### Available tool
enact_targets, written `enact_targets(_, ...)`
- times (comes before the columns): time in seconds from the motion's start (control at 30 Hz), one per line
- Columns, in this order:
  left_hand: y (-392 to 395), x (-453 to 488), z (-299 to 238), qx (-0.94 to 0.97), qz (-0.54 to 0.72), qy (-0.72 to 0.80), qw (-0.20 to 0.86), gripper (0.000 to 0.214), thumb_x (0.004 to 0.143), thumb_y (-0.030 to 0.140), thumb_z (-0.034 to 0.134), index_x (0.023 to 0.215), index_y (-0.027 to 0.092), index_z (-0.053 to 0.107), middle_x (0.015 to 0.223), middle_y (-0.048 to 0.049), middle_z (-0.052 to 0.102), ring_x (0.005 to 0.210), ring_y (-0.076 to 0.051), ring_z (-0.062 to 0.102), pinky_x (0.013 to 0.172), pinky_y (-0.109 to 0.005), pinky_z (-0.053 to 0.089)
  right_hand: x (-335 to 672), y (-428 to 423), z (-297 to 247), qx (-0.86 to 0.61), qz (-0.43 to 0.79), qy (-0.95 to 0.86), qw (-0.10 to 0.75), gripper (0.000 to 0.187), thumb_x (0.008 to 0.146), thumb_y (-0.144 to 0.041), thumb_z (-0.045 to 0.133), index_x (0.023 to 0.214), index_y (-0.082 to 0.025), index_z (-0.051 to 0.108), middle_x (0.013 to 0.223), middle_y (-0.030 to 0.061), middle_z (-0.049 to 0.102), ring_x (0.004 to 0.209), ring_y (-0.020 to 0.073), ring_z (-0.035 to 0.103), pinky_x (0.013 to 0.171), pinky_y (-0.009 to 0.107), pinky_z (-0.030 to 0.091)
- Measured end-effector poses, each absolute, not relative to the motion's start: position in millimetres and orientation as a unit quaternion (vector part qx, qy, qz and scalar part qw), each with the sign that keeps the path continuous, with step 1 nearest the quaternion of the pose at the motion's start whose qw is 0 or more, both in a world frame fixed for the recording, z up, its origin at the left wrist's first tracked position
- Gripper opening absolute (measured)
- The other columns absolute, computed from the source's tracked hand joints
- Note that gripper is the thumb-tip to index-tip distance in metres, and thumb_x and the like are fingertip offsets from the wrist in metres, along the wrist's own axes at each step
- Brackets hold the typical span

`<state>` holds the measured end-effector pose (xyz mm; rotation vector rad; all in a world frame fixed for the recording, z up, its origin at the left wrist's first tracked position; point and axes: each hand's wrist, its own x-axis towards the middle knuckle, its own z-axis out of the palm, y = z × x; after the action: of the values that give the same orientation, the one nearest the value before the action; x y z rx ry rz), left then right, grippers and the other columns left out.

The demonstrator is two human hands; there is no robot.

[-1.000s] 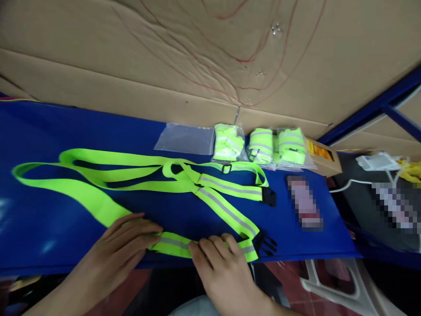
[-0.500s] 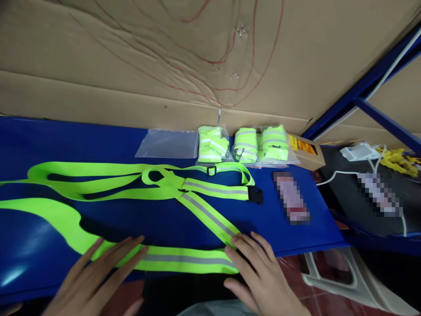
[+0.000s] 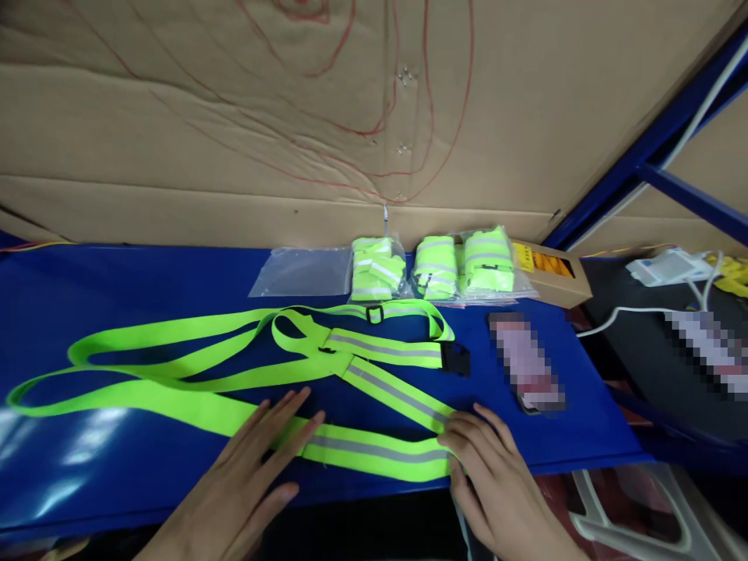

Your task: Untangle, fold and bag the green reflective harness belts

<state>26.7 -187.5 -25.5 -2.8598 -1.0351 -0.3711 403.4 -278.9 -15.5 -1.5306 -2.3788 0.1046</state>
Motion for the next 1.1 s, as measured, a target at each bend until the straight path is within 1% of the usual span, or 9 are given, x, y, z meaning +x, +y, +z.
enact_targets(0.1,-164.3,32.5,-21.6,-0.914,-0.171,-0.367,0.033,0.057,0.108,0.036,0.043,0.164,0.025,0.036,0.164,-0.0117,0.046,0.143,-0.032,0.052,0.113,-0.046,0.043,407.2,-276.2,-16.5,-0.549,0.064,-0.811,0.191,0.034,0.096,-0.015,0.053,0.128,-0.021,0.06,0.118,0.0085,0.073,0.112,0.0226,0.07,0.114,0.051,0.051)
enact_targets(0.23,-141.4,43.0,-12.4,-0.887,-0.213,-0.386,0.136,0.057,0.102,0.026,0.058,0.158,0.021,0.045,0.143,-0.0148,0.066,0.114,-0.033,0.067,0.093,-0.044,0.043,413.4,-273.8,-19.6,-0.545,0.097,-0.805,0.213,0.026,0.093,-0.014,0.05,0.116,-0.022,0.06,0.109,0.0076,0.071,0.106,0.0232,0.069,0.104,0.047,0.056)
enact_targets(0.33,-130.6,51.8,-5.9,-0.891,-0.187,-0.368,0.187,0.056,0.1,0.023,0.063,0.154,0.021,0.049,0.142,-0.0142,0.067,0.117,-0.033,0.066,0.096,-0.045,0.039,413.7,-270.7,-23.2,-0.56,0.066,-0.801,0.201,0.029,0.098,-0.022,0.055,0.126,-0.023,0.062,0.12,0.0091,0.071,0.117,0.0242,0.068,0.102,0.042,0.058)
enact_targets(0.43,-120.5,56.7,-4.0,-0.884,-0.143,-0.379,0.234,0.049,0.103,0.035,0.059,0.15,0.023,0.053,0.133,-0.0132,0.072,0.117,-0.034,0.064,0.1,-0.049,0.037,410.8,-267.6,-25.7,-0.572,0.032,-0.802,0.168,0.042,0.102,-0.032,0.059,0.144,-0.026,0.059,0.139,0.0085,0.068,0.129,0.0248,0.064,0.105,0.041,0.056)
enact_targets(0.6,-115.7,53.4,-5.8,-0.861,-0.154,-0.397,0.279,0.021,0.1,0.035,0.062,0.114,0.021,0.067,0.096,-0.008,0.074,0.093,-0.029,0.066,0.087,-0.045,0.037,410.7,-266.0,-26.9,-0.566,0.015,-0.812,0.143,0.049,0.104,-0.035,0.058,0.152,-0.03,0.055,0.146,0.0063,0.067,0.132,0.0242,0.064,0.108,0.041,0.054)
enact_targets(0.7,-117.2,50.0,0.7,-0.862,-0.208,-0.403,0.229,0.011,0.099,0.025,0.063,0.109,0.021,0.064,0.108,-0.0109,0.072,0.094,-0.029,0.066,0.089,-0.048,0.039,413.8,-265.3,-25.2,-0.558,0.013,-0.818,0.138,0.049,0.105,-0.035,0.057,0.153,-0.028,0.054,0.145,0.0065,0.067,0.131,0.0239,0.065,0.107,0.04,0.055)
enact_targets(0.87,-101.8,35.1,14.6,-0.874,-0.256,-0.412,0.041,0.033,0.102,0.019,0.052,0.135,0.023,0.05,0.149,-0.0152,0.056,0.126,-0.033,0.061,0.102,-0.05,0.045,408.0,-255.5,-10.4,-0.543,-0.003,-0.827,0.145,0.052,0.105,-0.039,0.057,0.155,-0.026,0.05,0.149,0.0081,0.063,0.134,0.0248,0.062,0.107,0.041,0.054)
enact_targets(1.0,-83.7,16.2,5.4,-0.883,-0.217,-0.414,-0.038,0.054,0.104,0.025,0.052,0.155,0.023,0.036,0.147,-0.0139,0.061,0.134,-0.031,0.06,0.107,-0.049,0.05,373.3,-227.6,10.8,-0.477,-0.005,-0.862,0.17,0.045,0.105,-0.033,0.058,0.149,-0.025,0.055,0.142,0.0076,0.068,0.132,0.0249,0.063,0.111,0.043,0.051)
enact_targets(1.1,-77.3,7.0,-7.1,-0.89,-0.19,-0.41,-0.057,0.054,0.105,0.027,0.051,0.157,0.021,0.039,0.148,-0.0136,0.062,0.132,-0.029,0.063,0.105,-0.045,0.055,329.6,-186.4,20.0,-0.439,0.022,-0.87,0.223,0.033,0.107,-0.031,0.055,0.137,-0.019,0.061,0.131,0.0104,0.072,0.121,0.0258,0.067,0.106,0.044,0.053)
